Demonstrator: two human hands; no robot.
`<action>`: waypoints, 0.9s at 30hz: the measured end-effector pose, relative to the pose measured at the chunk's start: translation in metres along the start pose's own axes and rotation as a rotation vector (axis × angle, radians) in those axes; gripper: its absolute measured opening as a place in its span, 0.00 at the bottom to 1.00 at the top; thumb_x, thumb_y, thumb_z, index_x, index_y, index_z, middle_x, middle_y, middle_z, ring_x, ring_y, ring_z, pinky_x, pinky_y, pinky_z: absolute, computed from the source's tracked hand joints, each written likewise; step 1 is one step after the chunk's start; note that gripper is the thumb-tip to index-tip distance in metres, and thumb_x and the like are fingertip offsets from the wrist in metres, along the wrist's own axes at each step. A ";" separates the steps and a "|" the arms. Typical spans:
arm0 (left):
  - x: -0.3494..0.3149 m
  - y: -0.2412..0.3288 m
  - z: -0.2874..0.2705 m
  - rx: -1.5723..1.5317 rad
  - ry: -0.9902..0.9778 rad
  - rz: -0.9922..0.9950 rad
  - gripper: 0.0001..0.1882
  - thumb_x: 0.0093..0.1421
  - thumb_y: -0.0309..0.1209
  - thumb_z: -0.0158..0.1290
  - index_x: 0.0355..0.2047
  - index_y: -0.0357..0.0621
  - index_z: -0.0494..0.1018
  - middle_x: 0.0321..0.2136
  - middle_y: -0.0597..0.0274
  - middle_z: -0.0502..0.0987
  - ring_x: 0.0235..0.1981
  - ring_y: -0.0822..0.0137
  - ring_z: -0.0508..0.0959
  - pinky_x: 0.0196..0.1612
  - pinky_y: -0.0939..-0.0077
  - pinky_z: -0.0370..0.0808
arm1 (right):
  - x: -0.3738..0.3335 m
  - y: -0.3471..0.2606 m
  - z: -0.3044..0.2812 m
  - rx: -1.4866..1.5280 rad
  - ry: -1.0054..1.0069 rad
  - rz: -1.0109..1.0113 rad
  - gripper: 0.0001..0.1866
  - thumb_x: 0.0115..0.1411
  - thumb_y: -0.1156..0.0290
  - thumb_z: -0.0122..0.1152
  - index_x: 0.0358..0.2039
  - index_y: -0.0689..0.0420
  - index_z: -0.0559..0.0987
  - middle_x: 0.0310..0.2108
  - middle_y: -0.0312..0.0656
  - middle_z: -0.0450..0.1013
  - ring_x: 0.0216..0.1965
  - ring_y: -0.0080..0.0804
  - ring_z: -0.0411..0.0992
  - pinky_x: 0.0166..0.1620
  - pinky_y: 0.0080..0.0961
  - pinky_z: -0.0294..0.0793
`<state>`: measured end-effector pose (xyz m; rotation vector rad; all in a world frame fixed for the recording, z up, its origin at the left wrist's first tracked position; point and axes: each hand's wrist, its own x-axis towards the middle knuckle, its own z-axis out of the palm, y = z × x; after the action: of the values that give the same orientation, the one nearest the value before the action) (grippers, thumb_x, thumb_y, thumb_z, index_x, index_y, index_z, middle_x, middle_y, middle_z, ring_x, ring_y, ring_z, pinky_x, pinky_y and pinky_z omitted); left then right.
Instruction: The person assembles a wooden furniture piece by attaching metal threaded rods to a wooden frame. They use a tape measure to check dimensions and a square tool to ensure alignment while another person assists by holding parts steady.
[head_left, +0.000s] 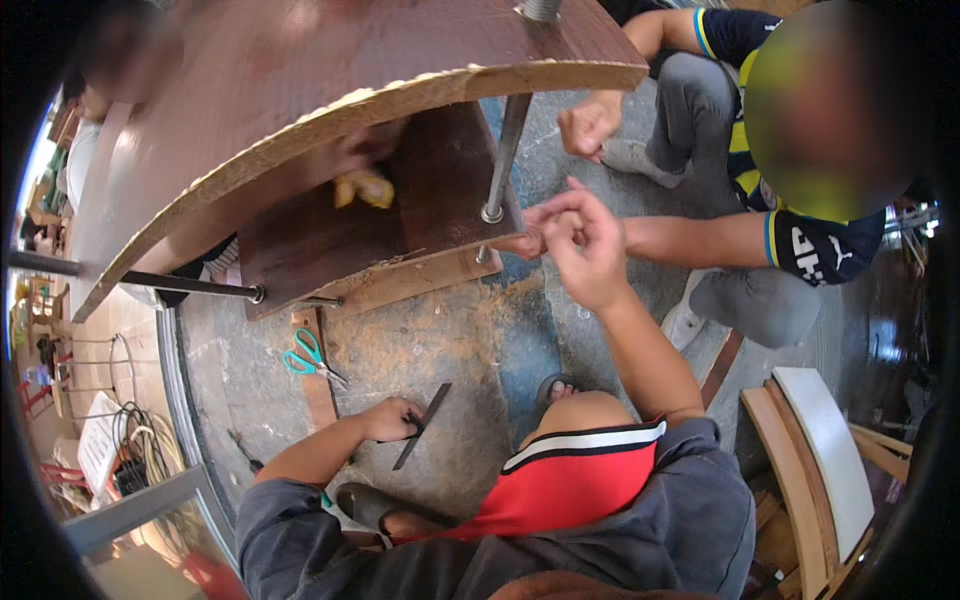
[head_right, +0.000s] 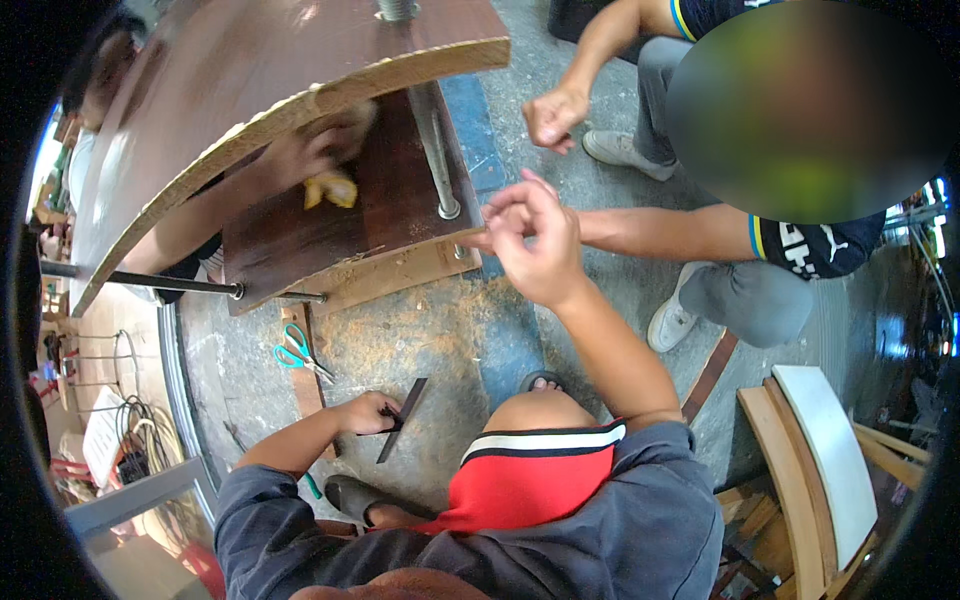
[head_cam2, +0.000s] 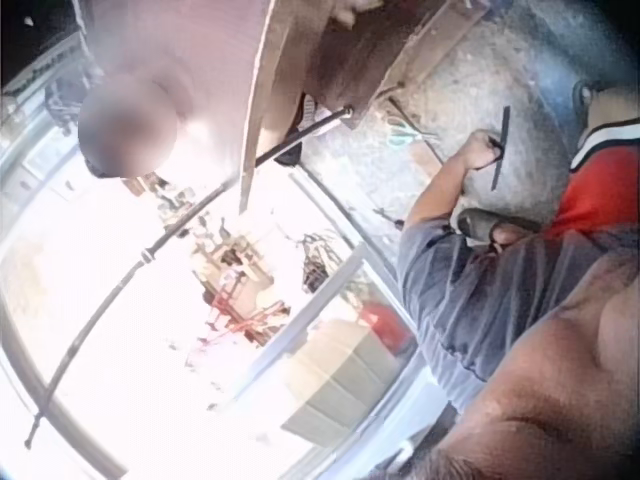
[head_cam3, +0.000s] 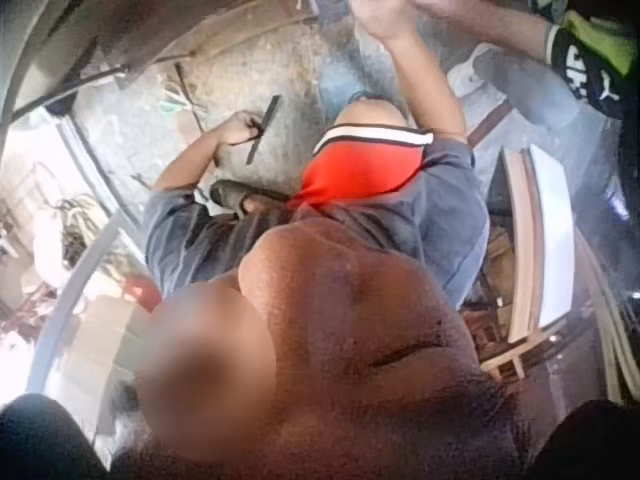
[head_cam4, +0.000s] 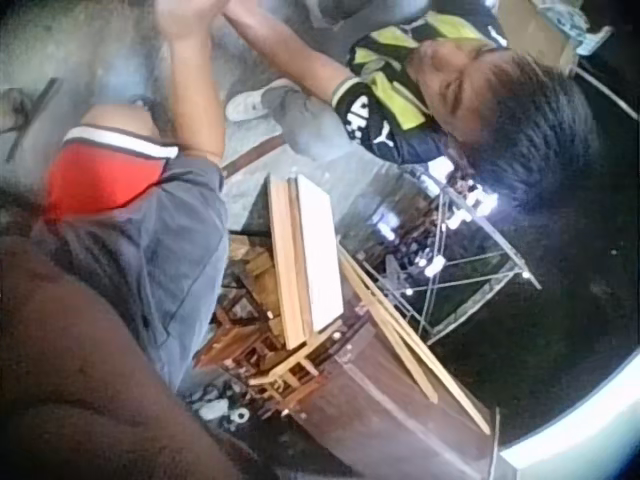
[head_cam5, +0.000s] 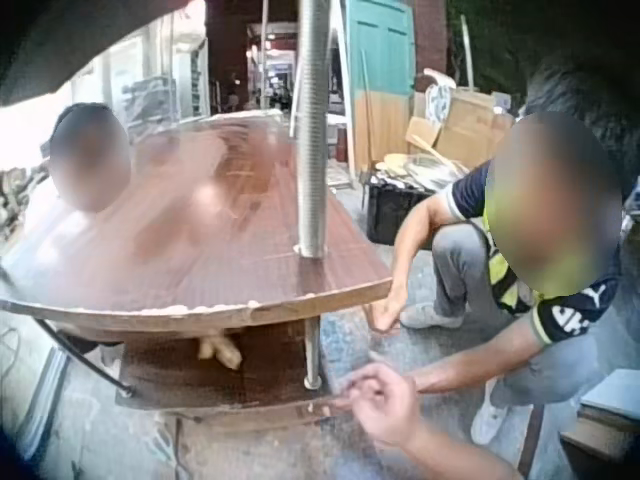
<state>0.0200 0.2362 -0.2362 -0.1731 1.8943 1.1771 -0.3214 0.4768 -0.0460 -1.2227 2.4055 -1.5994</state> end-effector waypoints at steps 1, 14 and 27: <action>-0.004 0.007 -0.005 0.008 -0.005 -0.016 0.18 0.58 0.27 0.57 0.49 0.38 0.81 0.36 0.54 0.85 0.38 0.66 0.82 0.46 0.69 0.78 | -0.006 -0.002 0.002 0.194 0.035 0.123 0.34 0.54 0.75 0.67 0.62 0.64 0.68 0.43 0.53 0.81 0.46 0.48 0.81 0.55 0.44 0.79; -0.010 0.002 -0.001 0.092 0.044 0.051 0.19 0.55 0.34 0.59 0.47 0.42 0.83 0.39 0.48 0.85 0.42 0.53 0.85 0.48 0.62 0.80 | 0.045 -0.017 -0.002 -0.158 -0.342 -0.116 0.33 0.54 0.74 0.72 0.61 0.63 0.75 0.51 0.52 0.81 0.53 0.45 0.81 0.52 0.36 0.80; -0.206 -0.082 -0.043 0.384 0.110 -0.249 0.17 0.50 0.32 0.57 0.41 0.42 0.83 0.37 0.42 0.84 0.41 0.45 0.84 0.47 0.55 0.80 | 0.012 -0.013 0.040 -0.218 0.104 -0.047 0.13 0.55 0.76 0.75 0.41 0.64 0.87 0.44 0.46 0.84 0.41 0.35 0.85 0.44 0.29 0.85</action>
<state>0.1620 0.0950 -0.1322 -0.2573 2.0870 0.6364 -0.3054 0.4362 -0.0504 -1.2646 2.6968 -1.4795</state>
